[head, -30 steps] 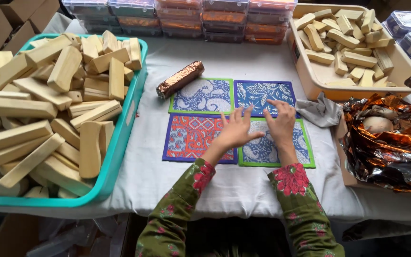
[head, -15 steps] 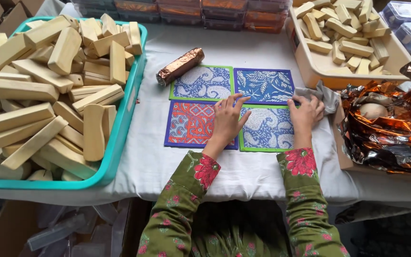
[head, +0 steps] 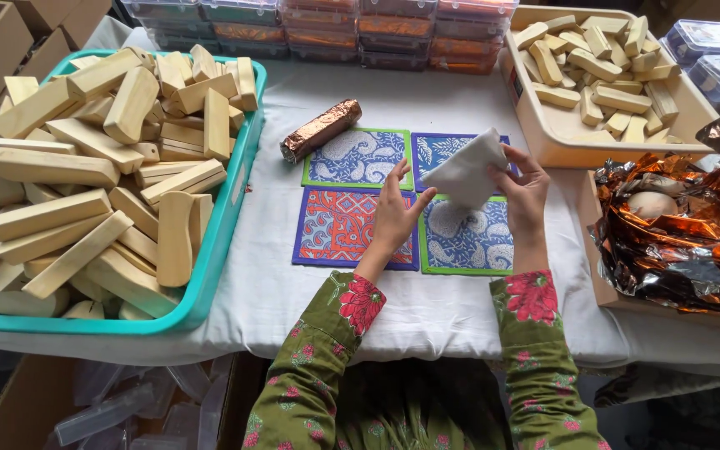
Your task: The person wipes a wooden block with a white cloth, then wraps it in a sheet of copper-colored foil. They repeat this process with a second wooden block, wiping it before wrapping it in foil.
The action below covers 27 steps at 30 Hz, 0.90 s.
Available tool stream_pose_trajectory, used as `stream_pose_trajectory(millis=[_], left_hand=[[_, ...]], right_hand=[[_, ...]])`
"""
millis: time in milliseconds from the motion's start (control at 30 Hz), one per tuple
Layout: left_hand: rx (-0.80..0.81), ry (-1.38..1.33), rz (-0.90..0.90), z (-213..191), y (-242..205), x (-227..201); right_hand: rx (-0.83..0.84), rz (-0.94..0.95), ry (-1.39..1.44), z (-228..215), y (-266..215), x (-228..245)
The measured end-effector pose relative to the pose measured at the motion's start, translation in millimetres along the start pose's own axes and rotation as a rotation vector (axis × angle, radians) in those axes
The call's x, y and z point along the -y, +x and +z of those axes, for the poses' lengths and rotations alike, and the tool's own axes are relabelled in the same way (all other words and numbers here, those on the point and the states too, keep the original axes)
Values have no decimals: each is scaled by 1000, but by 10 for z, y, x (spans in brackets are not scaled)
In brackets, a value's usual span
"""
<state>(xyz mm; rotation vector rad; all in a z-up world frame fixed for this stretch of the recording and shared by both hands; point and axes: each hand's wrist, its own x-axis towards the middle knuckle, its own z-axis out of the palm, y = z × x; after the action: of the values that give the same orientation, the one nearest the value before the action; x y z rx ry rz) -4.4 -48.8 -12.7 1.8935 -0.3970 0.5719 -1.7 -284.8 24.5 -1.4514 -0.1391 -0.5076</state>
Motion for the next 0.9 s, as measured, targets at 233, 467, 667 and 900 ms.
stream_pose_trajectory(millis=[233, 467, 667, 900], left_hand=[[133, -454, -151, -63, 110, 75], [-22, -261, -206, -171, 116, -11], [-128, -426, -249, -81, 182, 247], [191, -855, -361, -138, 190, 212]], right_hand=[[179, 168, 448, 146, -34, -82], [144, 270, 178, 234, -35, -239], [246, 246, -29, 307, -50, -146], [396, 76, -604, 297, -55, -542]])
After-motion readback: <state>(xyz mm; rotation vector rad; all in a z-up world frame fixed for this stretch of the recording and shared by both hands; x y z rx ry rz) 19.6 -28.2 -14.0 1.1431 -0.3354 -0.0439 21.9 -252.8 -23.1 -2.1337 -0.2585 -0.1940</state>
